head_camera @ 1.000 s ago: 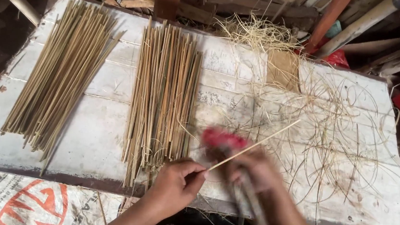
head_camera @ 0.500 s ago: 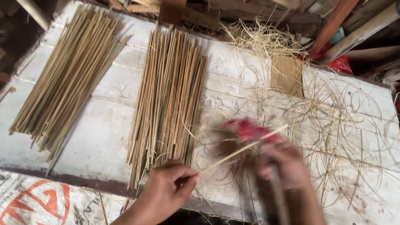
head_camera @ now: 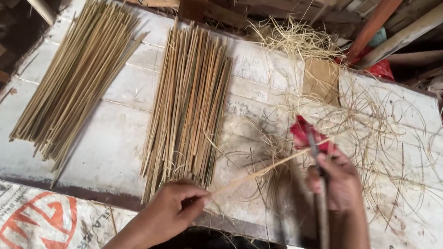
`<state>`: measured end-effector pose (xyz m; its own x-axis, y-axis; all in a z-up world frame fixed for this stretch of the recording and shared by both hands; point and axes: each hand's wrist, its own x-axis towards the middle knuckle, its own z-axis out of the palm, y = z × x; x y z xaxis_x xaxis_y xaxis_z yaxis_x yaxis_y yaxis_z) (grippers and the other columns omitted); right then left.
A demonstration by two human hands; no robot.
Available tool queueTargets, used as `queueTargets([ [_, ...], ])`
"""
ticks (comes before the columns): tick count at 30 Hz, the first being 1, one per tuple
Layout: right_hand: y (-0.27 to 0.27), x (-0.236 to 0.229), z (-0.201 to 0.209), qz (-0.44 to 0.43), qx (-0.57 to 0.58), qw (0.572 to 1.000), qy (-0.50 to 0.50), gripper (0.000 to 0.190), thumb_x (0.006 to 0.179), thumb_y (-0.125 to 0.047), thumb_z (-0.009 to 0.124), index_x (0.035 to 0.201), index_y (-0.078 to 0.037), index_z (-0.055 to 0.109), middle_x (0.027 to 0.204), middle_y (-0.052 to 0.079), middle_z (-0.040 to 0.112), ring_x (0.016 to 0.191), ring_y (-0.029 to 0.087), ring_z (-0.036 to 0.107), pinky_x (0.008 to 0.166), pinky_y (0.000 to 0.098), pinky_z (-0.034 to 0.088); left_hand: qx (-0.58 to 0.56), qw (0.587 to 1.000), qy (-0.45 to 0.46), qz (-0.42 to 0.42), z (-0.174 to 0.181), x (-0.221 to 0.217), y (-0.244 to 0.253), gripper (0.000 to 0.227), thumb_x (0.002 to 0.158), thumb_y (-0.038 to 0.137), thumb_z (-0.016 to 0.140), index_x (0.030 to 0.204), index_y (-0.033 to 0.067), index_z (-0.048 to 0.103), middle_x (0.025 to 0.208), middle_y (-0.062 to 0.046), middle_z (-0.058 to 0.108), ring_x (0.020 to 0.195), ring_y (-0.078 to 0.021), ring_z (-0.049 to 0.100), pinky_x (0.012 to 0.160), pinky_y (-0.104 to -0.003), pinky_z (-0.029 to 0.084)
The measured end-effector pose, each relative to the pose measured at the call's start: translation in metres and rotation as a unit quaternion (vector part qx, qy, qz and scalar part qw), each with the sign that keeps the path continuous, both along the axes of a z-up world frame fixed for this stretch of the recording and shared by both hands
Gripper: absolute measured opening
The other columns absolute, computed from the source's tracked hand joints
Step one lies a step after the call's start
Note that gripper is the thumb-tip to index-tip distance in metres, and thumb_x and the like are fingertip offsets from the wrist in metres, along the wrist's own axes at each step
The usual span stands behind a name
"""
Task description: Stripping individual bamboo sticks using a handheld tool to remove outer layers and smooth them.
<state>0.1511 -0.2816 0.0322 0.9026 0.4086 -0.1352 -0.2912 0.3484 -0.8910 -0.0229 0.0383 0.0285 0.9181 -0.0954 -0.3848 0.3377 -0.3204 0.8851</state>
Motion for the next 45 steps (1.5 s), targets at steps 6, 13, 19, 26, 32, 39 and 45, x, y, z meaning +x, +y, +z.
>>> queueTargets([
  [6,0.086,-0.064,-0.041,0.294,0.03,0.947,0.127,0.027,0.1,-0.006,0.066,0.123,0.006,0.059,0.065,0.018,0.07,0.048,0.019,0.068,0.042,0.0253,0.058,0.039,0.966,-0.249,0.065,-0.026,0.016,-0.031,0.014,0.088,0.0,0.062,0.096,0.0038,0.073,0.093,-0.01,0.074,0.06,-0.0132,0.068,0.051,-0.02,0.061],
  [13,-0.006,0.008,-0.008,0.099,-0.053,0.992,0.061,0.036,0.091,-0.016,0.072,0.122,0.003,0.067,0.052,0.01,0.064,0.034,0.014,0.055,0.028,0.0235,0.04,-0.007,0.962,-0.273,0.028,-0.028,-0.01,0.008,0.007,0.088,0.007,0.068,0.083,0.0059,0.073,0.07,-0.003,0.067,0.06,-0.0117,0.061,0.097,-0.038,0.057],
  [19,-0.008,0.031,0.049,-0.083,0.082,0.993,0.018,0.061,0.094,-0.003,0.047,0.154,-0.003,0.04,0.13,0.022,0.068,0.048,-0.001,0.043,0.036,0.0111,0.036,0.083,0.948,-0.301,0.051,-0.024,-0.009,0.01,0.009,0.086,0.002,0.066,0.088,0.0045,0.074,0.075,-0.004,0.073,0.065,-0.0108,0.067,0.051,-0.015,0.058],
  [26,0.08,-0.053,-0.038,0.236,0.007,0.965,0.117,0.035,0.097,-0.008,0.068,0.128,0.002,0.056,0.059,0.017,0.068,0.042,0.019,0.063,0.036,0.0259,0.051,0.131,0.916,-0.375,0.065,-0.026,0.027,-0.034,0.01,0.086,-0.005,0.062,0.09,-0.0006,0.07,0.085,-0.012,0.07,0.059,-0.0151,0.067,0.047,-0.02,0.059],
  [32,0.032,-0.012,-0.038,0.192,0.022,0.977,0.087,0.019,0.098,-0.006,0.067,0.114,0.004,0.065,0.064,0.015,0.07,0.046,0.022,0.066,0.038,0.0292,0.056,0.094,0.926,-0.365,0.039,-0.04,-0.005,0.008,0.01,0.087,-0.002,0.063,0.089,0.0018,0.072,0.074,-0.004,0.068,0.06,-0.0099,0.061,0.044,-0.015,0.051],
  [39,-0.011,0.03,-0.028,0.098,-0.007,0.994,0.054,0.011,0.097,-0.013,0.069,0.104,-0.004,0.072,0.105,0.017,0.077,0.045,0.01,0.061,0.034,0.0202,0.039,0.078,0.944,-0.318,0.036,-0.023,-0.037,0.047,0.007,0.086,0.002,0.068,0.086,0.0045,0.075,0.074,-0.004,0.072,0.056,-0.0091,0.068,0.041,-0.014,0.056],
  [45,-0.049,0.08,-0.025,-0.015,0.083,0.995,0.046,0.037,0.097,-0.008,0.059,0.134,-0.003,0.059,0.149,0.032,0.051,0.051,0.001,0.045,0.043,0.014,0.032,0.117,0.943,-0.276,0.143,-0.019,-0.059,0.081,0.007,0.083,0.01,0.071,0.084,0.0058,0.077,0.069,-0.001,0.067,0.055,-0.0082,0.061,0.052,-0.024,0.048],
])
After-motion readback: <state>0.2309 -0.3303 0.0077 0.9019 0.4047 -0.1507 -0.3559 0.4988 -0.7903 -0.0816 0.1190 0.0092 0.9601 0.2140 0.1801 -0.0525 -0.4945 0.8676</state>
